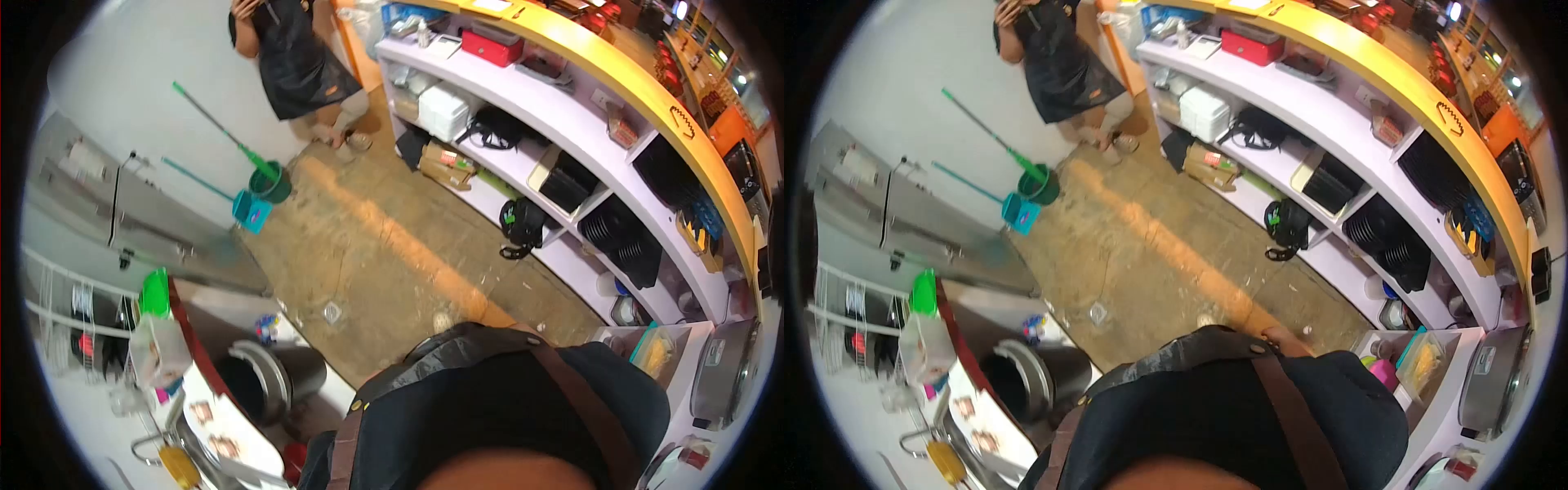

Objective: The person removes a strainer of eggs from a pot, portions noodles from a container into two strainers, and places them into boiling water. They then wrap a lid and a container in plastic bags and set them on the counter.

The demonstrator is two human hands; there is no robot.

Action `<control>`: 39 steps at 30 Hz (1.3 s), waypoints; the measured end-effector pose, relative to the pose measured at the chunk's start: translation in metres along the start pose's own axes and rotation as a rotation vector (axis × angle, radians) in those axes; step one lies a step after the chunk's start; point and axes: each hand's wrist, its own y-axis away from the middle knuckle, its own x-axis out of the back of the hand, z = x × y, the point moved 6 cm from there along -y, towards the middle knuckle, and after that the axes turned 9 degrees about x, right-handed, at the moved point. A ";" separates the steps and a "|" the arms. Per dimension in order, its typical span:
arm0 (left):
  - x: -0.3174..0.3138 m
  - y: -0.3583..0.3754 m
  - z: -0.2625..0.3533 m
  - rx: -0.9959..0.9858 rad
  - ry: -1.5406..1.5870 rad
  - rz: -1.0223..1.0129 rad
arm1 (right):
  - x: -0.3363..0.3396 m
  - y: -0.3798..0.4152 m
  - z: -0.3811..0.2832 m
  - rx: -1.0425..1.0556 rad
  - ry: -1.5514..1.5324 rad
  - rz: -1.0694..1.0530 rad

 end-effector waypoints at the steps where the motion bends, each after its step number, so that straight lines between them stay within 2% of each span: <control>1: 0.016 -0.010 0.016 -0.002 -0.020 -0.002 | 0.012 -0.012 -0.003 0.006 -0.010 0.015; 6: 0.092 -0.056 0.091 -0.021 -0.124 -0.017 | 0.051 -0.077 -0.015 0.033 -0.068 0.073; 9: 0.140 -0.094 0.133 -0.049 -0.225 -0.024 | 0.067 -0.121 -0.043 0.009 -0.111 0.123; 11: 0.177 -0.127 0.173 -0.086 -0.312 -0.033 | 0.074 -0.175 -0.071 0.117 0.148 0.087; 13: 0.210 -0.167 0.221 -0.159 -0.439 -0.045 | 0.066 -0.230 -0.103 0.351 0.682 -0.039; 16: 0.252 -0.237 0.309 -0.351 -0.715 -0.083 | 0.086 -0.255 -0.176 0.443 0.629 0.040; 19: 0.295 -0.293 0.414 -0.531 -0.877 -0.071 | 0.148 -0.218 -0.276 0.736 0.288 0.452; 20: 0.310 -0.284 0.458 -0.489 -0.784 -0.025 | 0.162 -0.222 -0.299 0.276 0.219 0.320; 21: 0.325 -0.264 0.508 -0.453 -0.686 0.020 | 0.166 -0.223 -0.314 0.297 0.224 0.304; 24: 0.335 -0.280 0.648 -0.795 -0.571 0.104 | 0.195 -0.237 -0.349 0.342 0.216 0.286; 26: 0.338 -0.242 0.753 -0.903 -0.432 0.062 | 0.202 -0.256 -0.341 0.295 0.112 0.274; 28: 0.341 -0.203 0.844 -1.255 -0.260 0.169 | 0.218 -0.283 -0.329 0.192 -0.026 0.277; 29: 0.344 -0.179 0.888 -1.219 -0.185 0.166 | 0.227 -0.298 -0.322 0.134 -0.111 0.292; 30: 0.349 -0.163 0.926 -1.182 -0.116 0.169 | 0.238 -0.312 -0.317 0.085 -0.204 0.313; 32: 0.360 -0.164 0.997 -1.311 0.072 0.250 | 0.266 -0.339 -0.310 -0.008 -0.428 0.382; 34: 0.375 -0.116 1.055 -1.678 0.098 0.550 | 0.290 -0.360 -0.306 -0.094 -0.716 0.468; 35: 0.379 -0.106 1.084 -1.601 0.220 0.314 | 0.306 -0.373 -0.308 -0.130 -0.874 0.522; 36: 0.382 -0.106 1.117 -1.573 0.076 0.397 | 0.328 -0.383 -0.321 -0.126 -0.940 0.558; 37: 0.383 -0.101 1.142 -1.652 0.023 0.504 | 0.348 -0.392 -0.335 -0.122 -0.985 0.581; 39: 0.377 -0.099 1.176 -1.796 -0.093 0.712 | 0.409 -0.352 -0.422 -0.141 -0.807 0.594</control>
